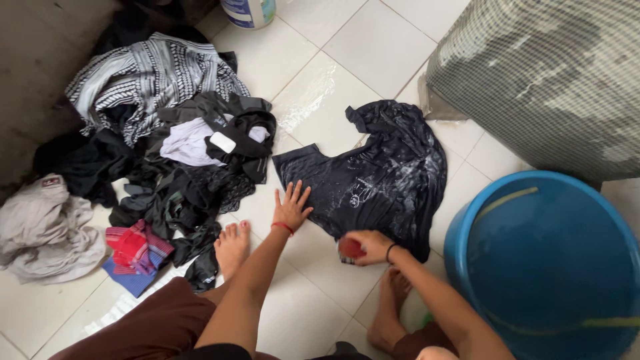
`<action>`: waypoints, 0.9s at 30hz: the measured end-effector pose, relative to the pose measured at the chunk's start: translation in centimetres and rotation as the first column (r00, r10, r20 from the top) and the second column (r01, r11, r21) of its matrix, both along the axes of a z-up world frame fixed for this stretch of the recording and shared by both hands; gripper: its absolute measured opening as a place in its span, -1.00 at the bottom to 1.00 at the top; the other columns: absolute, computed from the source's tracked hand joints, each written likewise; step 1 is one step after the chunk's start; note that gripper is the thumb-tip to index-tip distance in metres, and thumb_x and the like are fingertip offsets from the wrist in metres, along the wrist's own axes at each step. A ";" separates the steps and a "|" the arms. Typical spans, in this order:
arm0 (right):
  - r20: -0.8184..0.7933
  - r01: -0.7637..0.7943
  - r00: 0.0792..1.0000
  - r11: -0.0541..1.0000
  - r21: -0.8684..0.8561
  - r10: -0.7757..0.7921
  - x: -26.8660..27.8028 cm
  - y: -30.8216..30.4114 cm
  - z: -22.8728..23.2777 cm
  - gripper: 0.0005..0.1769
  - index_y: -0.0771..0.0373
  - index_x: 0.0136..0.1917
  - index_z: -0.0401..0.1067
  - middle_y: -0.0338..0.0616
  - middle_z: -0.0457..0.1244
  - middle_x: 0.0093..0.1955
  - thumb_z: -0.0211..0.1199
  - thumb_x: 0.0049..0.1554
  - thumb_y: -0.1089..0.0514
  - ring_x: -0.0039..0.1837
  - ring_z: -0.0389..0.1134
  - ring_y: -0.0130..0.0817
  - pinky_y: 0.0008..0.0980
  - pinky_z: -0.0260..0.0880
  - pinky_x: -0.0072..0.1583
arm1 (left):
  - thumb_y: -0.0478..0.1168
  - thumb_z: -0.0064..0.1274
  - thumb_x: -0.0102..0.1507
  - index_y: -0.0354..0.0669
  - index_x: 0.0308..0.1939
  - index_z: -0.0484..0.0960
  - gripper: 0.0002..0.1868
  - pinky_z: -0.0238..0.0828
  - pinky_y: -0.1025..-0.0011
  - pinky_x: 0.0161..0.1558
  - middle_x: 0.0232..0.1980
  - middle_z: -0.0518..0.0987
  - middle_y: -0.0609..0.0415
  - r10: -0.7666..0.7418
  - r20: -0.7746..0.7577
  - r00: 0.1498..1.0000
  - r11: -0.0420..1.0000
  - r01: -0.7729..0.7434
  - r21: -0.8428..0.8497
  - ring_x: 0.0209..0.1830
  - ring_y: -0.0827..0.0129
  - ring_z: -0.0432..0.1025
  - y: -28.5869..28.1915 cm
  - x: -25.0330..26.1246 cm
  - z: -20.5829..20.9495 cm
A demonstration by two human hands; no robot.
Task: The person sits on a tiled floor and hand-washes clothes. They scrub a patterned cloth and a black t-shirt with a bar of soap, then rinse them in a blue basin filled with water from a hose.
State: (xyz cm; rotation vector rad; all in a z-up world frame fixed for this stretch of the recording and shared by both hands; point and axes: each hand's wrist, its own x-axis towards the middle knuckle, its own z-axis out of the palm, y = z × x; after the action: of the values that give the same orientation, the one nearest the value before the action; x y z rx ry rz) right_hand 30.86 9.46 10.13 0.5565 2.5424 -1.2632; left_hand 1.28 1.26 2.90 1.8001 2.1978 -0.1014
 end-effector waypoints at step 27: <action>-0.102 0.009 0.987 0.590 0.808 0.124 -12.8 5.0 -3.1 -0.34 -0.19 0.37 0.34 0.14 0.26 0.14 0.12 0.07 -0.41 0.14 0.28 0.08 0.16 0.25 0.11 | -0.25 0.07 0.24 -0.35 0.07 0.66 -0.64 0.32 0.23 0.39 0.17 0.65 -0.14 -0.504 0.272 0.820 0.773 0.287 0.566 0.25 0.15 0.51 -8.1 8.4 -3.8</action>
State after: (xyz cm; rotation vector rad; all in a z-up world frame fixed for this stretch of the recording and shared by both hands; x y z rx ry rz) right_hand 18.04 14.49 7.03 0.5294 3.1499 -0.0034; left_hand 9.66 -6.84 -0.90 2.2872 1.5863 0.7705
